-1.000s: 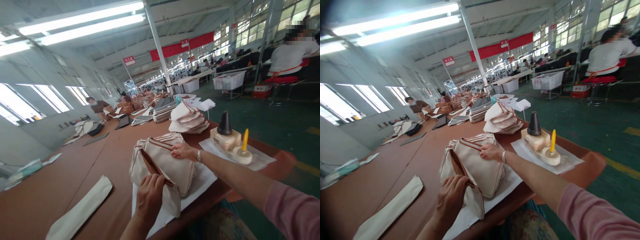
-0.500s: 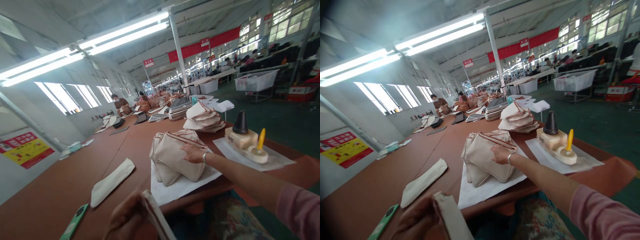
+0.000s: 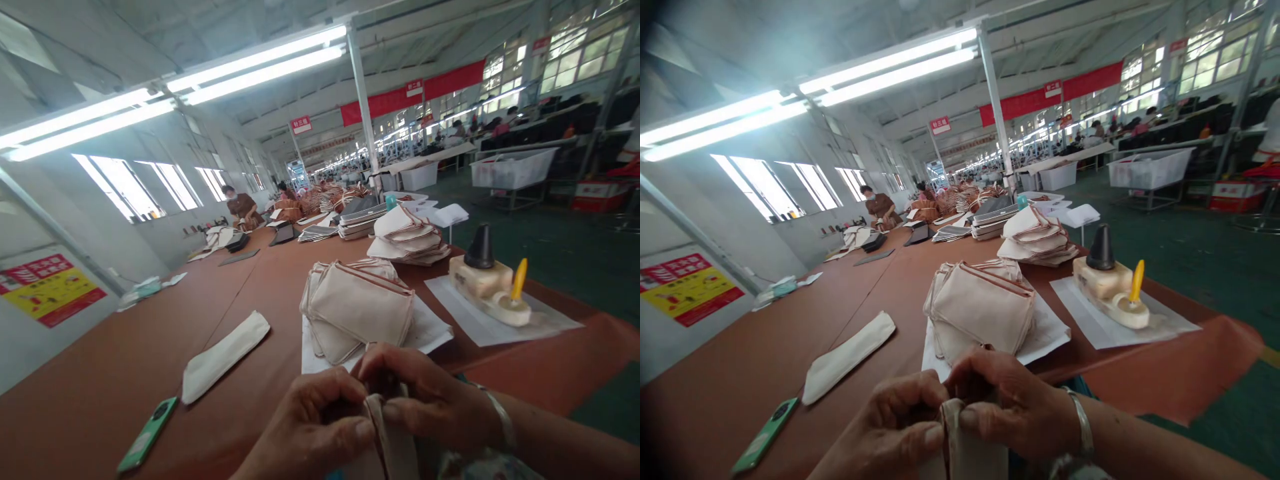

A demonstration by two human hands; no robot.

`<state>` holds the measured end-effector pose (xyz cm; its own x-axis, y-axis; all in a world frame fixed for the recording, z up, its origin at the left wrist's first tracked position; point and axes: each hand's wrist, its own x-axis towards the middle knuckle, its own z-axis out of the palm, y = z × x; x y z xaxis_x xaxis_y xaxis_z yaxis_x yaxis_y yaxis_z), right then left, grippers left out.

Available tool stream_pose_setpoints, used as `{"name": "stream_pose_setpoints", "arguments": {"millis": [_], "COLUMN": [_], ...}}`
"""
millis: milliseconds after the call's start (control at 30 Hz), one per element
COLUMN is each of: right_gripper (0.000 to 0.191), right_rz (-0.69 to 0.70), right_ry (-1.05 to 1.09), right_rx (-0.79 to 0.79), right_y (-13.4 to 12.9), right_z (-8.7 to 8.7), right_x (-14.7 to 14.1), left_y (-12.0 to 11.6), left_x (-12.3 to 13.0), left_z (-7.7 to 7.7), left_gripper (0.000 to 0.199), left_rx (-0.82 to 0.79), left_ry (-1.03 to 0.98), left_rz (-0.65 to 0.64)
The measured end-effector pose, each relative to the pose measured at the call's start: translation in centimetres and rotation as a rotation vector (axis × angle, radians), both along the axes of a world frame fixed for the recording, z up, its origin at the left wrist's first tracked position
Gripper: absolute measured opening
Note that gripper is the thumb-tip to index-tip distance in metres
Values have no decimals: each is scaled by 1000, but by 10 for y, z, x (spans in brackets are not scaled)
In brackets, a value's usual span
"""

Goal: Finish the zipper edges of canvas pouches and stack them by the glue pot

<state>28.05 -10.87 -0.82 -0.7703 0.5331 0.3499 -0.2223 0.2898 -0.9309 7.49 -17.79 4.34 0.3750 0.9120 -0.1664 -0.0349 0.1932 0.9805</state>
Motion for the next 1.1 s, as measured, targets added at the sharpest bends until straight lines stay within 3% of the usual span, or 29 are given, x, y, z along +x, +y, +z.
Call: {"name": "stream_pose_setpoints", "arguments": {"millis": [167,367,500,700,933,1100], "right_gripper": [20,27,32,36,30,26], "right_rz": [-80,-2,-10,81,80,47], "right_ry": [33,-16,-81,-119,-97,-103], "right_rx": [124,-90,-112,-146,-309,-407], "right_y": [3,27,49,49,37,32], "right_z": [-13,-25,-33,-34,-33,-36], "right_x": [0,-1,-1,2,8,9], "left_y": [13,29,39,35,33,33], "left_x": [-3,4,12,17,23,20], "left_z": [-15,-20,-32,-57,-60,-61], "left_gripper": [27,25,13,17,7,23], "left_rx": [53,107,162,48,-116,-65], "left_ry": [97,374,492,321,88,168], "left_rz": [-28,18,82,80,112,59]}}
